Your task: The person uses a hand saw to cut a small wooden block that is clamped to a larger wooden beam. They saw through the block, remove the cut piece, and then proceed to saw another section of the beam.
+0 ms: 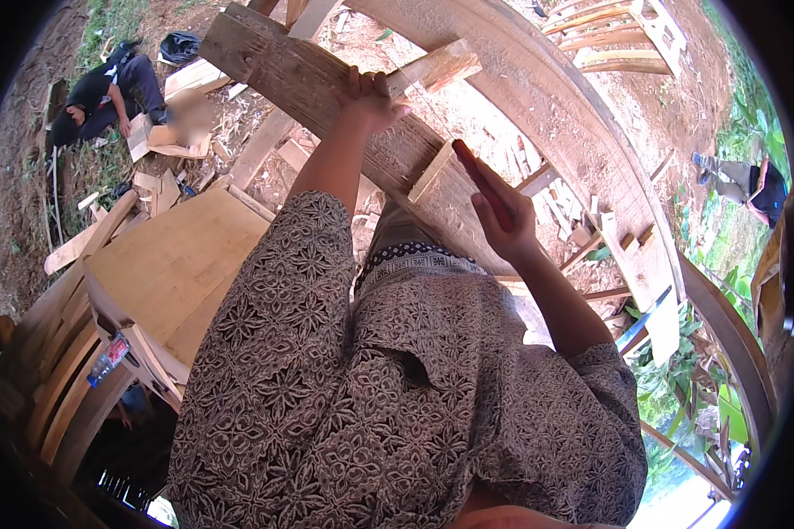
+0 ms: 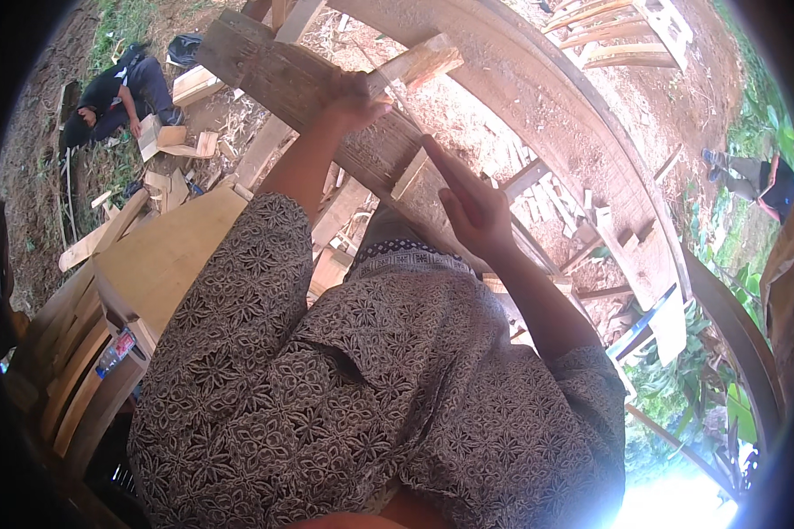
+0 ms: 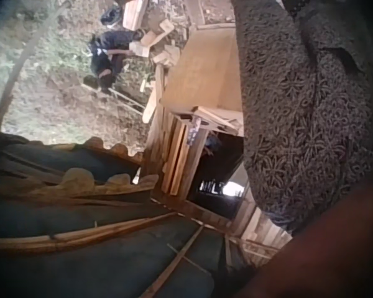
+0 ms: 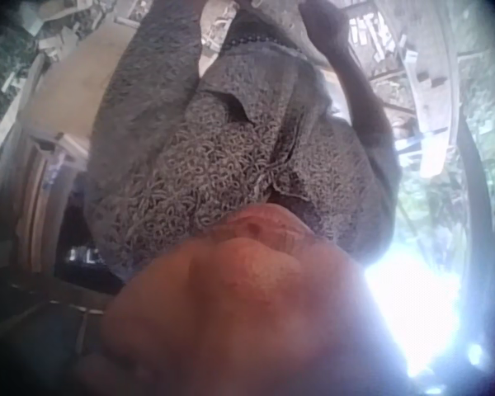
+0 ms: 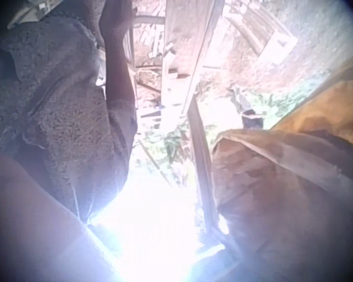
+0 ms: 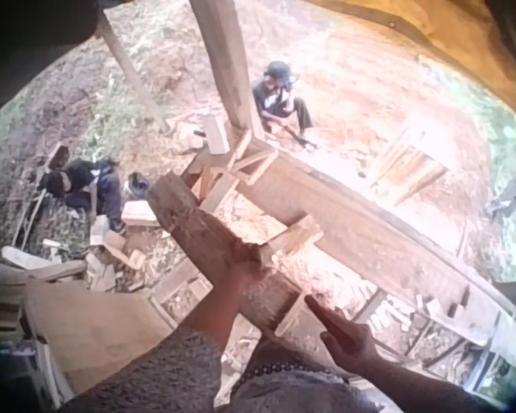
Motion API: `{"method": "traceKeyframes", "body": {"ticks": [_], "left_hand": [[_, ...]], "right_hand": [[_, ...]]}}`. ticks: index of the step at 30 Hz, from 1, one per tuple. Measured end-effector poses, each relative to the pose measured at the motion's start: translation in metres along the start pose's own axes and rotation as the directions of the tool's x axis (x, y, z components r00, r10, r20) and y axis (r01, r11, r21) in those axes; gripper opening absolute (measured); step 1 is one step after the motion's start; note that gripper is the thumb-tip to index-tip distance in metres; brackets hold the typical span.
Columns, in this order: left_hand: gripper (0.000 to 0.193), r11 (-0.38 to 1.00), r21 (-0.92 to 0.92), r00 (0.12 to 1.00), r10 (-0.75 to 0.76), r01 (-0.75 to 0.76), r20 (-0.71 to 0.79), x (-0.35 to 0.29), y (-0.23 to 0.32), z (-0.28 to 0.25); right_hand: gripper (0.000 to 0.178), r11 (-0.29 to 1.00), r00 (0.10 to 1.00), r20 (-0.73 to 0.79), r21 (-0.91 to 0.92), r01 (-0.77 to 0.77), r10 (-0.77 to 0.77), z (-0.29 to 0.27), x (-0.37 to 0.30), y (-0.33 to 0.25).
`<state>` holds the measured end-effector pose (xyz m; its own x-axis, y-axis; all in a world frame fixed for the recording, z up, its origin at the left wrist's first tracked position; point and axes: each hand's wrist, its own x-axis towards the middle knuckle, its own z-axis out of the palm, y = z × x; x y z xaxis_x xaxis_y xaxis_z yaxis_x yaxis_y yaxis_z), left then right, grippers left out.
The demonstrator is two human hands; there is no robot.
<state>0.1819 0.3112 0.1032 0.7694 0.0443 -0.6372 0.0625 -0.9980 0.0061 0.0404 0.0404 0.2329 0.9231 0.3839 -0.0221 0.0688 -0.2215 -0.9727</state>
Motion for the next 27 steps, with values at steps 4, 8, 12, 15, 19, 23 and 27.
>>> {"method": "traceKeyframes", "body": {"ticks": [4, 8, 12, 15, 19, 23, 27], "left_hand": [[0.101, 0.999, 0.035, 0.999, 0.033, -0.032, -0.026, -0.001, 0.001, 0.002], [0.1, 0.999, 0.046, 1.0, 0.02, -0.019, -0.001, -0.002, 0.002, -0.006], [0.1, 0.999, 0.043, 0.999, 0.006, -0.008, 0.048, 0.002, -0.001, -0.006], [0.101, 0.999, 0.031, 1.0, -0.009, 0.008, 0.03, 0.0, 0.0, -0.001], [0.101, 0.999, 0.036, 0.999, 0.003, -0.005, 0.052, 0.0, 0.0, -0.001], [0.1, 0.998, -0.047, 1.0, 0.028, -0.028, -0.015, 0.006, -0.002, 0.005], [0.098, 0.994, -0.11, 0.999, -0.001, 0.006, 0.039, 0.008, -0.001, 0.0]], "right_hand": [[0.05, 0.999, 0.995, -0.097, 0.048, 0.014, -0.009, 0.026, 0.055, 0.029], [0.046, 0.987, 0.98, -0.196, 0.161, -0.003, 0.035, 0.043, 0.071, 0.044], [0.047, 0.988, 0.983, -0.177, 0.154, -0.01, 0.037, 0.038, 0.042, 0.028], [0.05, 0.986, 0.996, -0.084, 0.167, -0.013, 0.028, 0.018, 0.007, 0.011], [0.049, 0.997, 0.999, -0.016, 0.064, 0.047, -0.046, 0.004, 0.022, 0.003], [0.047, 0.991, 0.995, -0.078, 0.121, -0.06, 0.07, 0.027, 0.077, 0.045], [0.046, 0.977, 0.992, -0.111, 0.212, -0.036, 0.061, 0.031, 0.077, 0.042]]}}
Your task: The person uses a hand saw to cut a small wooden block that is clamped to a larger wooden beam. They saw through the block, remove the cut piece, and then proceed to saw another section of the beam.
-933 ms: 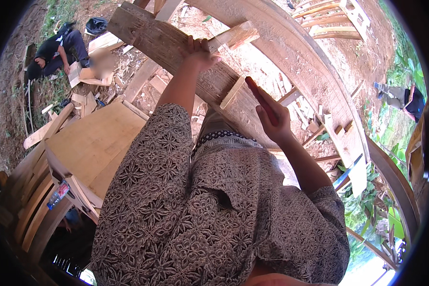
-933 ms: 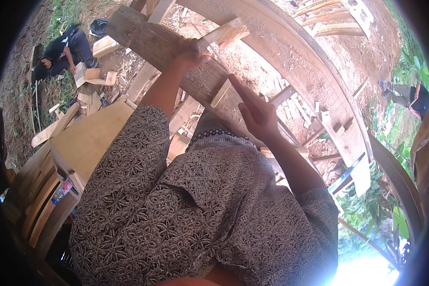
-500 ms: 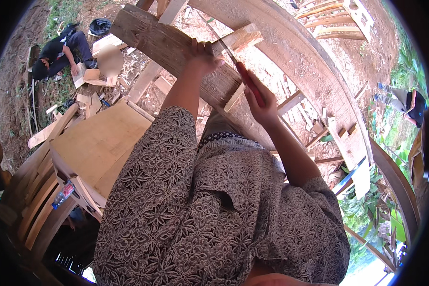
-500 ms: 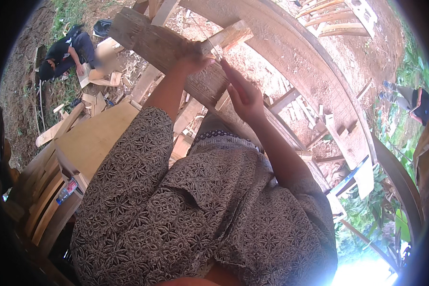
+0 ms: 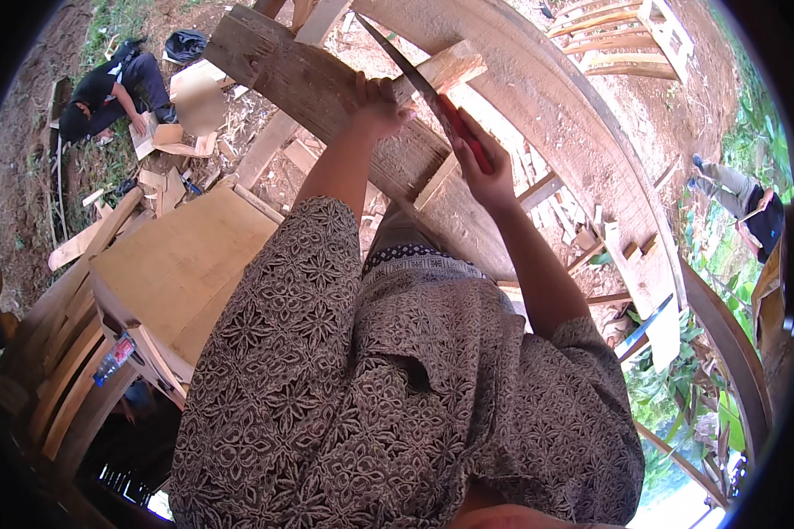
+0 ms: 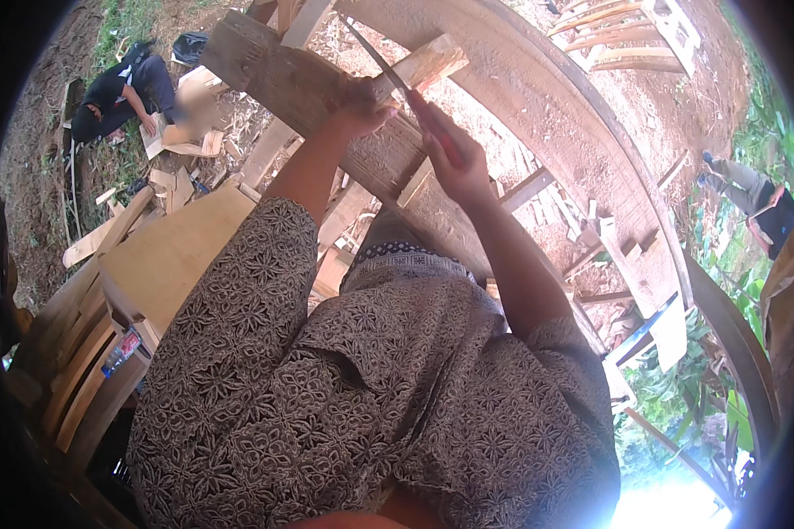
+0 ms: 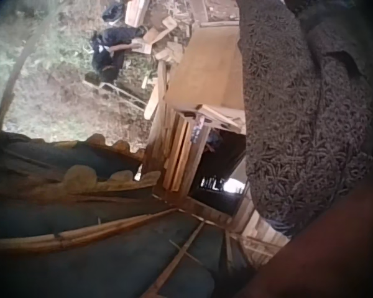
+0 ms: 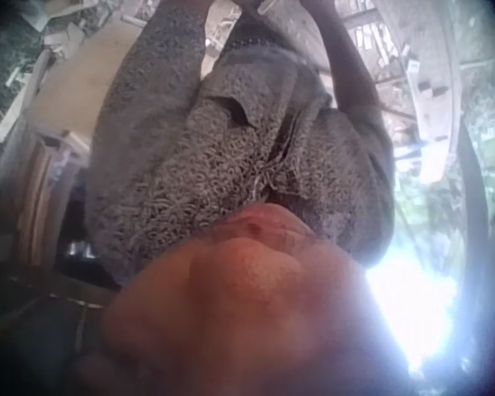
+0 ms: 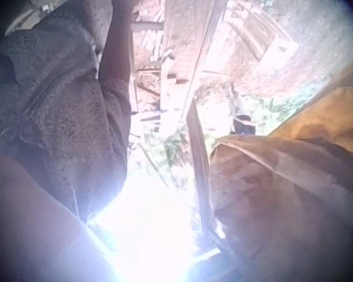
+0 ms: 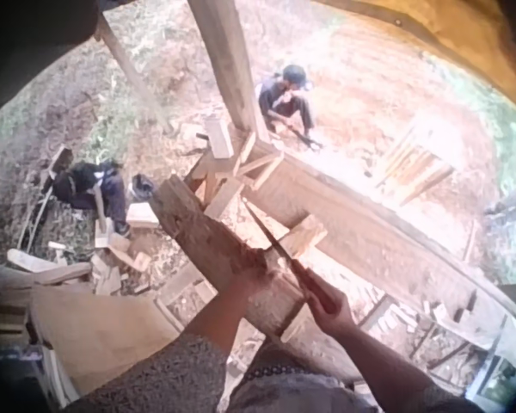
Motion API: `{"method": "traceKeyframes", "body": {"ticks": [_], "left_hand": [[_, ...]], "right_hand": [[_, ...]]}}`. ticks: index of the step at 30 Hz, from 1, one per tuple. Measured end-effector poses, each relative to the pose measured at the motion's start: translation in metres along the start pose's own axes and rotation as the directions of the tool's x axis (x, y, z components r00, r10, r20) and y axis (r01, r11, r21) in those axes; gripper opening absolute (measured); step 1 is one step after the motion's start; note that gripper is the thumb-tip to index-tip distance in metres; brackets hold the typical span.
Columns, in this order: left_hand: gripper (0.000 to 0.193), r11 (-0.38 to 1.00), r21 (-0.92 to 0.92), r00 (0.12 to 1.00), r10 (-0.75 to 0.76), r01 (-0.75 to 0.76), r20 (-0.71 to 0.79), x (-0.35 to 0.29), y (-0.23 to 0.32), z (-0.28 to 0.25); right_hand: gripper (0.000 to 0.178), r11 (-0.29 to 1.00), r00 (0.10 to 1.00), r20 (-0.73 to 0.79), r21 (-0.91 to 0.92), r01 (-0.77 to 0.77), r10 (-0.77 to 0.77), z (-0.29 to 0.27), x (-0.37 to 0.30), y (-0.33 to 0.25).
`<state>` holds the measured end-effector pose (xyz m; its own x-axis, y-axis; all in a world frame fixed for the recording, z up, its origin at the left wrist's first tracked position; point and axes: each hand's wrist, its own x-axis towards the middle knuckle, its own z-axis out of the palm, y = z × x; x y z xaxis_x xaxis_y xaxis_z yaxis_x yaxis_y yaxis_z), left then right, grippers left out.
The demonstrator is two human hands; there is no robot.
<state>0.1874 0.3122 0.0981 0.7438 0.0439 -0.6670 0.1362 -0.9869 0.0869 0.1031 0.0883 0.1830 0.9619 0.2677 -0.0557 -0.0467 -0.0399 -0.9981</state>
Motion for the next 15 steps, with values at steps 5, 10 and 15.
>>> {"method": "traceKeyframes", "body": {"ticks": [5, 10, 15], "left_hand": [[0.096, 0.997, 0.071, 0.999, -0.023, 0.02, 0.048, -0.008, 0.003, -0.008], [0.096, 0.999, 0.051, 1.0, 0.002, -0.001, -0.02, -0.01, 0.004, -0.002], [0.096, 0.99, 0.139, 0.999, 0.03, -0.025, -0.036, 0.004, 0.0, 0.001]], "right_hand": [[0.049, 0.999, 0.998, 0.067, -0.054, -0.006, 0.009, -0.018, -0.054, -0.047], [0.052, 0.998, 0.993, 0.113, -0.048, 0.032, -0.026, -0.026, -0.045, -0.055], [0.05, 0.994, 0.998, 0.059, 0.104, -0.028, 0.022, 0.024, 0.023, -0.022]]}}
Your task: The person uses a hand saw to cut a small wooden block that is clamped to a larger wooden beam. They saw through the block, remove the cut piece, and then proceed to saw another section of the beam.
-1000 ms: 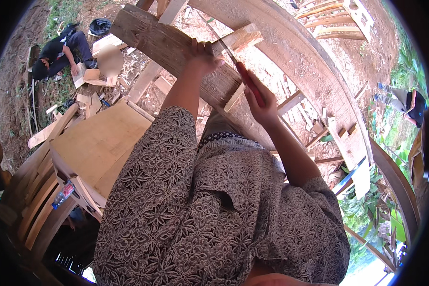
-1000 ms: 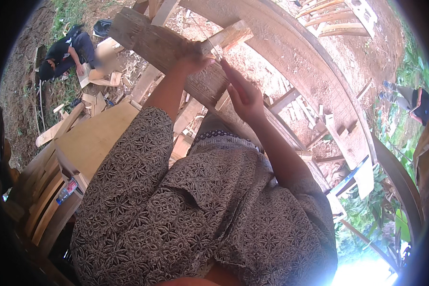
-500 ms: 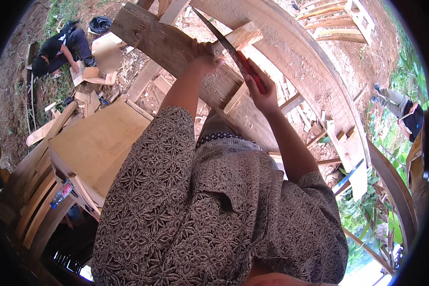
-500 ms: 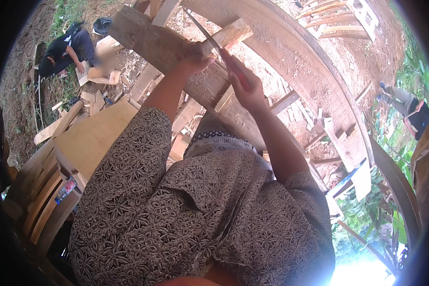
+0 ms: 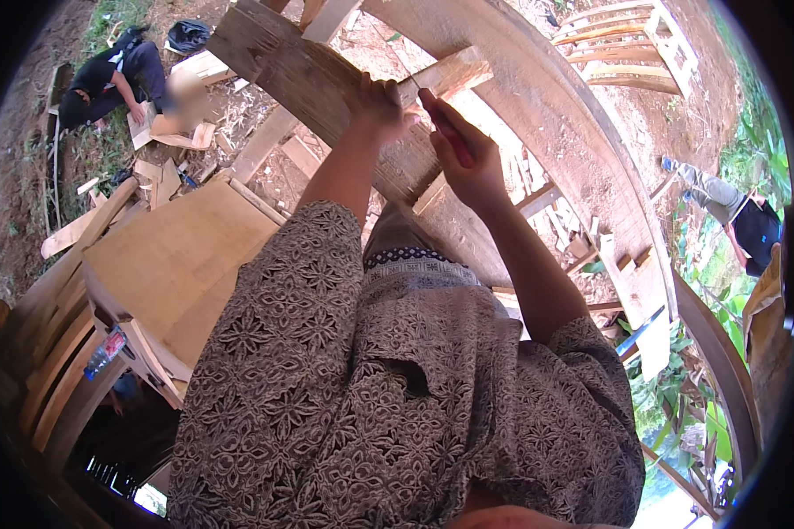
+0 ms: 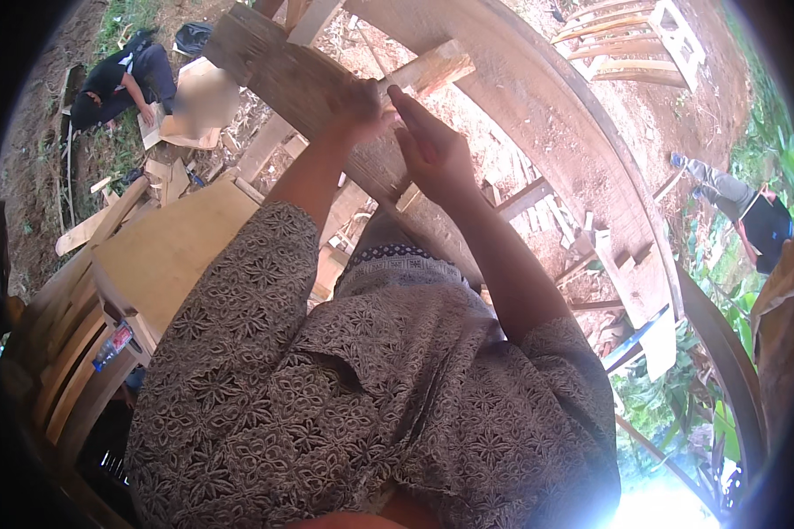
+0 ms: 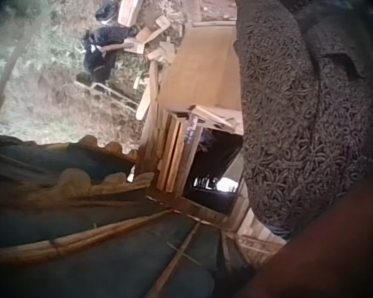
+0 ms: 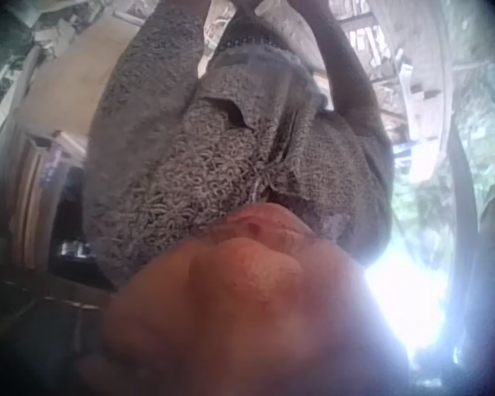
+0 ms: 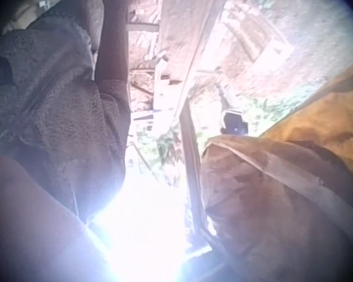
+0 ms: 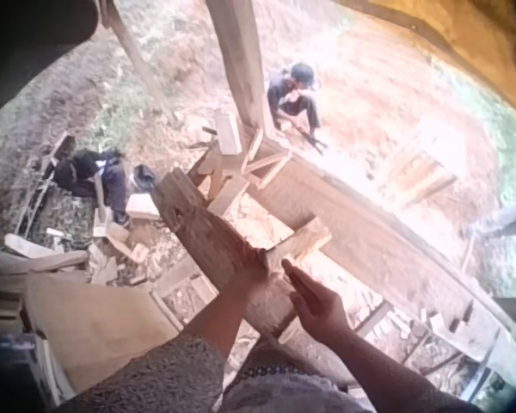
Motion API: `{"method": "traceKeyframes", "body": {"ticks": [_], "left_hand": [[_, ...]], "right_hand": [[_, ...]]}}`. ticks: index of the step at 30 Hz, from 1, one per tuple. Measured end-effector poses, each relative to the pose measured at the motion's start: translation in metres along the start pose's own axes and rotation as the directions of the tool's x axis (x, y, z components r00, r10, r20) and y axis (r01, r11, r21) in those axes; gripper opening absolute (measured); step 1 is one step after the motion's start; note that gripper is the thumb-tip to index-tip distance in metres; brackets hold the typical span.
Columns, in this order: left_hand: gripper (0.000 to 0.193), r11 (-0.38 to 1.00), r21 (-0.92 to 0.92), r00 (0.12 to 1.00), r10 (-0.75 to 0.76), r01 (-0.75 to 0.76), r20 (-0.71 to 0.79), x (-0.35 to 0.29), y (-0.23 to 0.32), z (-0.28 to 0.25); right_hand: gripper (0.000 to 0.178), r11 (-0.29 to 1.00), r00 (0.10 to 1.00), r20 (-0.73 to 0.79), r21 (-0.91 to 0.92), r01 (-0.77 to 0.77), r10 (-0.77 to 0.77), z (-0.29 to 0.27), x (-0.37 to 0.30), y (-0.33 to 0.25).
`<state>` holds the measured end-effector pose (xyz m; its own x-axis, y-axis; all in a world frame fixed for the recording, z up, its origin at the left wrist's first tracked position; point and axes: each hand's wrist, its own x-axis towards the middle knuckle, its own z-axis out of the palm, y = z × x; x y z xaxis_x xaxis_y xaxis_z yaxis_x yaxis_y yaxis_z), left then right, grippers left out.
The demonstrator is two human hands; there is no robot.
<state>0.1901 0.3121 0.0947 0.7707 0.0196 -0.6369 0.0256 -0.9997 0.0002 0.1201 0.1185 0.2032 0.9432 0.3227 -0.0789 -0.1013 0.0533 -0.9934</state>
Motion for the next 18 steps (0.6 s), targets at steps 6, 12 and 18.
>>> {"method": "traceKeyframes", "body": {"ticks": [6, 12, 18], "left_hand": [[0.094, 0.989, -0.135, 0.998, -0.051, 0.056, 0.036, -0.018, 0.005, -0.013], [0.09, 0.99, -0.13, 0.997, -0.059, 0.053, -0.04, -0.017, 0.004, -0.001], [0.091, 0.993, -0.117, 0.995, -0.004, -0.007, -0.097, -0.014, 0.008, -0.009]], "right_hand": [[0.049, 0.991, 0.995, -0.039, -0.093, -0.096, 0.092, -0.017, -0.036, -0.03], [0.046, 0.973, 0.998, 0.006, -0.223, -0.062, 0.065, -0.044, -0.071, -0.082], [0.044, 0.986, 0.999, -0.032, -0.162, -0.036, 0.032, -0.008, 0.02, -0.017]]}}
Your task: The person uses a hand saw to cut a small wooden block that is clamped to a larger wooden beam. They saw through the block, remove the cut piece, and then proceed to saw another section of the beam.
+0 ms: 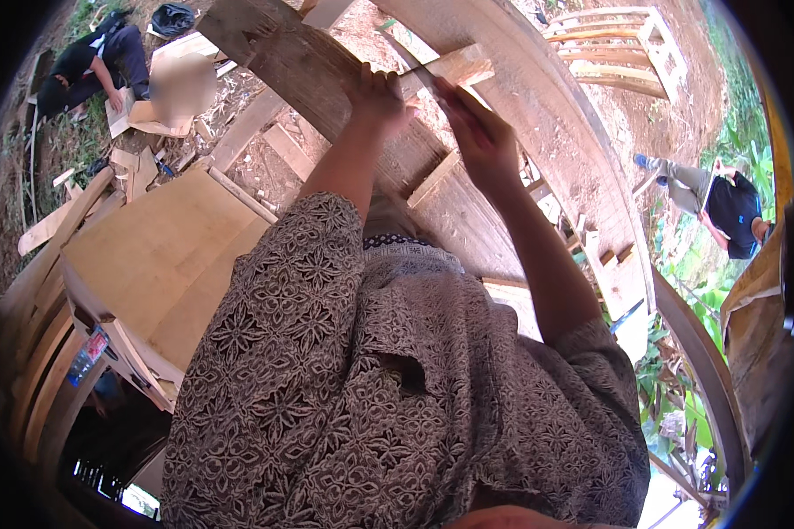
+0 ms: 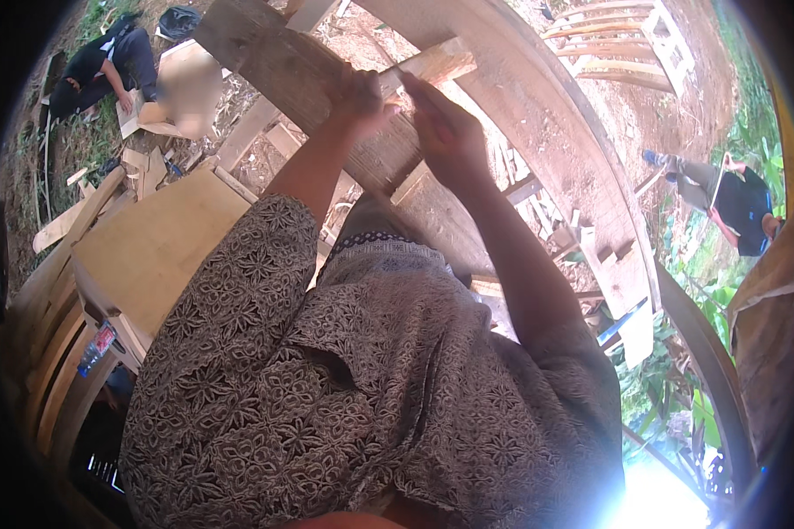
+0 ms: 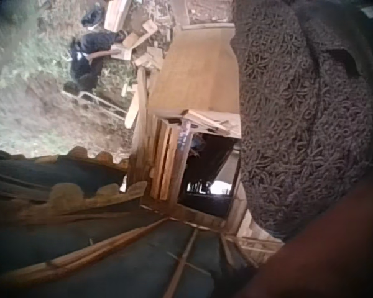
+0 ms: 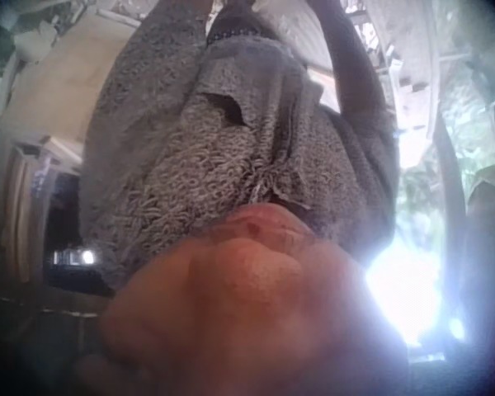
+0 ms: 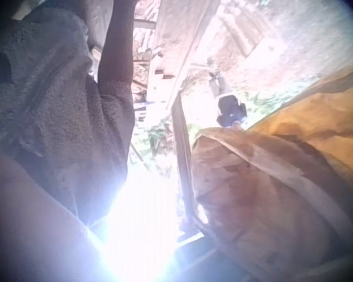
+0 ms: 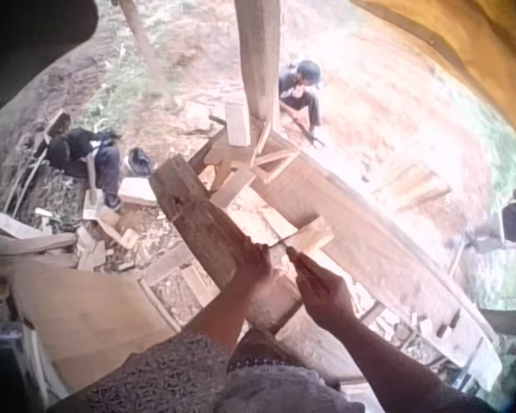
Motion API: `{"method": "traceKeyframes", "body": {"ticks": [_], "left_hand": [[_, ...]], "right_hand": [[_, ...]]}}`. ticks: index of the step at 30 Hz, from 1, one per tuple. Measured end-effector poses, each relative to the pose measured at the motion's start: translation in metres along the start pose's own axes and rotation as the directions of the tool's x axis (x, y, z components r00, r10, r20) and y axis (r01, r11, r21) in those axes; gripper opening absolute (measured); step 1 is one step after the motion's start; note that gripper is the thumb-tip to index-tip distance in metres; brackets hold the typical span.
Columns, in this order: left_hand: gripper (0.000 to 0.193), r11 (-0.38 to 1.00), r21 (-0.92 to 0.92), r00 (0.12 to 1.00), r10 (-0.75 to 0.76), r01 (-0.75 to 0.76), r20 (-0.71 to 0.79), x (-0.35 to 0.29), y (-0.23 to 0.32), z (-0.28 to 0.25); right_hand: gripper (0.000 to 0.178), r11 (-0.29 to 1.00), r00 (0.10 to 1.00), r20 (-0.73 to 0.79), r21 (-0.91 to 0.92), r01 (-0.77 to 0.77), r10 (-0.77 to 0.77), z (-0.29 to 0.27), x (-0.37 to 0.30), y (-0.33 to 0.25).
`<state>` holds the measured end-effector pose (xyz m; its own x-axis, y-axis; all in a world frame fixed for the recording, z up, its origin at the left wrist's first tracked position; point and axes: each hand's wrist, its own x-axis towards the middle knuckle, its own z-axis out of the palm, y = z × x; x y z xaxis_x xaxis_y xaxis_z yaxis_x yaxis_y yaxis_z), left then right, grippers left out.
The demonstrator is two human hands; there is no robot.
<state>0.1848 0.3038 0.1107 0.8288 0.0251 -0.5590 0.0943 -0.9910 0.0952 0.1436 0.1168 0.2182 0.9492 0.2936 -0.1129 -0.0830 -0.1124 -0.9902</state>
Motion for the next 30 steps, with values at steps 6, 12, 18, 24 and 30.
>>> {"method": "traceKeyframes", "body": {"ticks": [6, 12, 18, 24, 30], "left_hand": [[0.088, 0.99, -0.127, 0.996, -0.074, 0.066, -0.058, -0.008, -0.005, 0.01], [0.086, 0.994, -0.069, 0.996, -0.089, 0.089, 0.011, -0.011, 0.0, 0.0], [0.084, 0.995, -0.053, 0.994, -0.084, 0.087, 0.067, -0.007, -0.003, -0.005], [0.082, 0.986, -0.159, 0.999, -0.05, 0.049, -0.001, -0.015, -0.008, -0.011], [0.08, 0.979, -0.203, 0.998, -0.029, 0.017, -0.055, -0.012, -0.009, 0.003]], "right_hand": [[0.051, 0.988, 1.0, 0.0, -0.154, 0.028, -0.029, 0.023, -0.001, 0.007], [0.059, 0.988, 0.989, 0.142, -0.15, -0.02, 0.042, -0.002, -0.032, 0.017], [0.051, 0.918, 0.982, 0.017, -0.357, -0.172, 0.19, -0.017, -0.065, -0.014], [0.046, 0.902, 0.975, 0.027, -0.386, -0.193, 0.221, -0.028, -0.07, -0.107], [0.04, 0.95, 0.992, 0.051, -0.296, -0.099, 0.119, 0.012, 0.013, -0.053]]}}
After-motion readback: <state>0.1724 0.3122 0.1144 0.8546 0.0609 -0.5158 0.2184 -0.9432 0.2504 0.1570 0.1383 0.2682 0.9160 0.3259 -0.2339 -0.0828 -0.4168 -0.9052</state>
